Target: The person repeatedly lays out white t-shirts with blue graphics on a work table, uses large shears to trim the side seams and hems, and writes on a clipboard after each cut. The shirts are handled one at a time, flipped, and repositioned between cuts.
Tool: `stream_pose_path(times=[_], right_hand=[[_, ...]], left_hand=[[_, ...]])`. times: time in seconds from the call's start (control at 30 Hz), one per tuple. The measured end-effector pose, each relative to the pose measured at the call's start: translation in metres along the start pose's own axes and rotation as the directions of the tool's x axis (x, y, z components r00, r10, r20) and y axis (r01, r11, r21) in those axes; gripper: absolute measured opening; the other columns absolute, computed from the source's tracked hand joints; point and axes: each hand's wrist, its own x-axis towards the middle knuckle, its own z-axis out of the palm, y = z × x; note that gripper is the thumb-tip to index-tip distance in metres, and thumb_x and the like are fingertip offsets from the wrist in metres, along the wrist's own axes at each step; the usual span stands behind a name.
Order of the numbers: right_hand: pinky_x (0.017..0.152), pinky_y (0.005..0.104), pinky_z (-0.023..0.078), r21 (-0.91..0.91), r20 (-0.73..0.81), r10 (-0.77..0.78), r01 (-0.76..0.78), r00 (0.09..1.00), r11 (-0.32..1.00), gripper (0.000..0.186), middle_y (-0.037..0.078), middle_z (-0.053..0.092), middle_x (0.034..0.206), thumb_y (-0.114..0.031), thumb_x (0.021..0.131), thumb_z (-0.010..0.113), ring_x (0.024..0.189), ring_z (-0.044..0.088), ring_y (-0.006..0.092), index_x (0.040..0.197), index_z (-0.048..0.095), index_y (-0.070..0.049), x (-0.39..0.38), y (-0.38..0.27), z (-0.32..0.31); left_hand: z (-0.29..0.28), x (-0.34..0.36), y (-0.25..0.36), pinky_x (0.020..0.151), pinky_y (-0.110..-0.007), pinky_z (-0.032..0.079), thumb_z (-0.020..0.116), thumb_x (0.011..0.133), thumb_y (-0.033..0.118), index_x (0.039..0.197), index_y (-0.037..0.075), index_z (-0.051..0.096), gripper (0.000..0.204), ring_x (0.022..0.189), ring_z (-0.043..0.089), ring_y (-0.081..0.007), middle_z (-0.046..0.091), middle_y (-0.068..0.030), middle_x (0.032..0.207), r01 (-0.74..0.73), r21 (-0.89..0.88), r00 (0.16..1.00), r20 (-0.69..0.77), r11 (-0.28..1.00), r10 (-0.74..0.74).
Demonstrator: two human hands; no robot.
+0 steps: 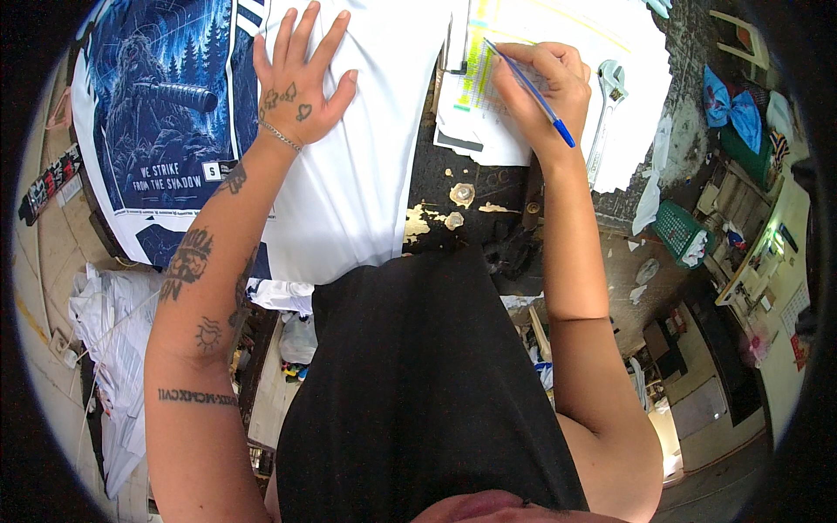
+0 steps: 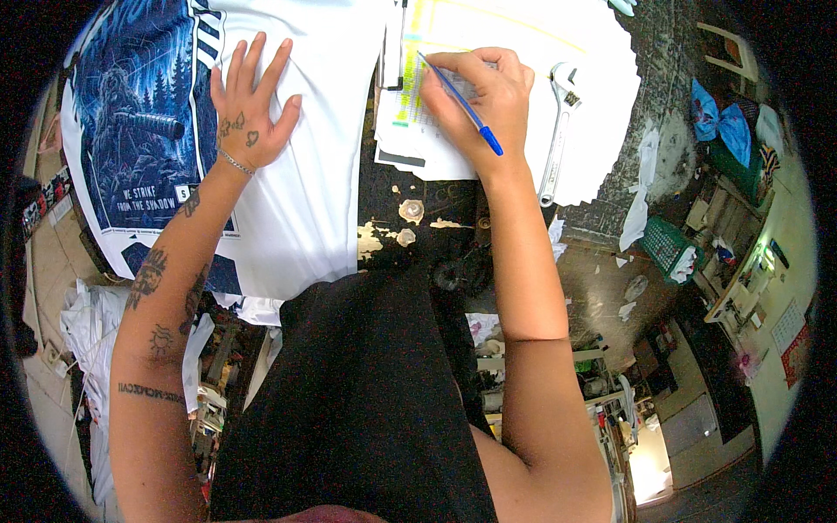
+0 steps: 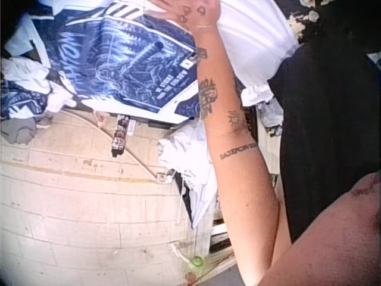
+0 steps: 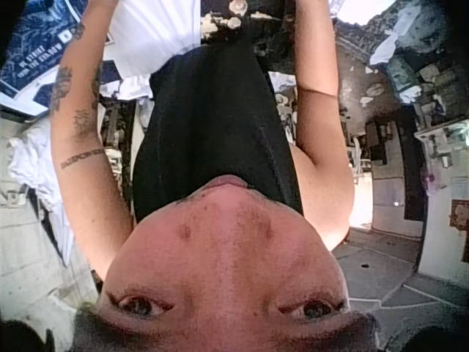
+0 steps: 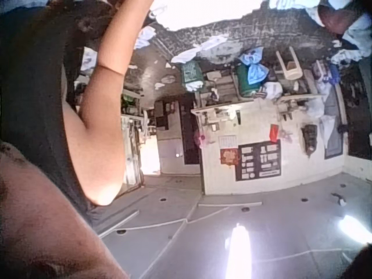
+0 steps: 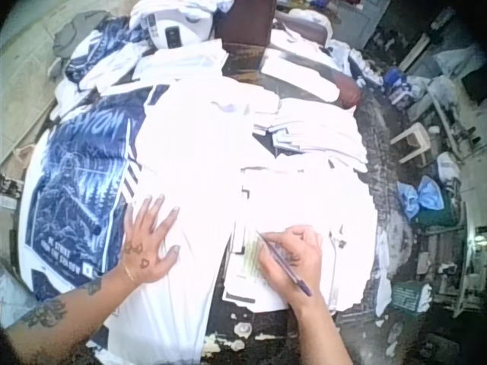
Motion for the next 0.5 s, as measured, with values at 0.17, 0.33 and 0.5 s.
stream_pose_path(times=[0.17, 0.33, 0.5], right_hand=[[0.091, 0.0388, 0.040, -0.005, 0.013, 0.007, -0.007, 1.000, 1.000, 0.019, 0.002, 0.074, 0.086, -0.024, 0.077, 0.084, 0.095, 0.063, 0.0209, 0.094, 0.084, -0.015, -0.0037, -0.0017, -0.0018], [0.091, 0.0390, 0.041, -0.015, 0.025, -0.015, 0.015, 1.000, 1.000, 0.018, 0.003, 0.072, 0.085, -0.025, 0.077, 0.085, 0.093, 0.062, 0.0217, 0.093, 0.084, -0.015, -0.0061, -0.0027, -0.0035], [0.090, 0.0394, 0.042, -0.017, 0.038, -0.018, 0.018, 0.999, 1.000, 0.019, 0.003, 0.071, 0.084, -0.024, 0.077, 0.085, 0.093, 0.062, 0.0222, 0.094, 0.084, -0.016, -0.0091, -0.0036, -0.0055]], left_hand=[[0.0003, -0.0001, -0.0004, 0.123, -0.066, 0.009, 0.060, 0.094, 0.042, 0.162, 0.028, 0.043, 0.072, 0.158, 0.023, -0.0360, 0.031, -0.0115, 0.170, -0.003, 0.003, 1.000, -0.001, 1.000, 0.003], [0.0020, -0.0011, -0.0018, 0.124, -0.066, 0.009, 0.060, 0.094, 0.043, 0.162, 0.029, 0.043, 0.071, 0.158, 0.023, -0.0357, 0.031, -0.0111, 0.170, -0.003, 0.005, 1.000, -0.006, 1.000, 0.003], [0.0041, -0.0008, -0.0034, 0.123, -0.067, 0.010, 0.060, 0.095, 0.046, 0.162, 0.030, 0.043, 0.071, 0.158, 0.023, -0.0357, 0.030, -0.0107, 0.171, -0.016, 0.016, 1.000, -0.014, 1.000, 0.016]])
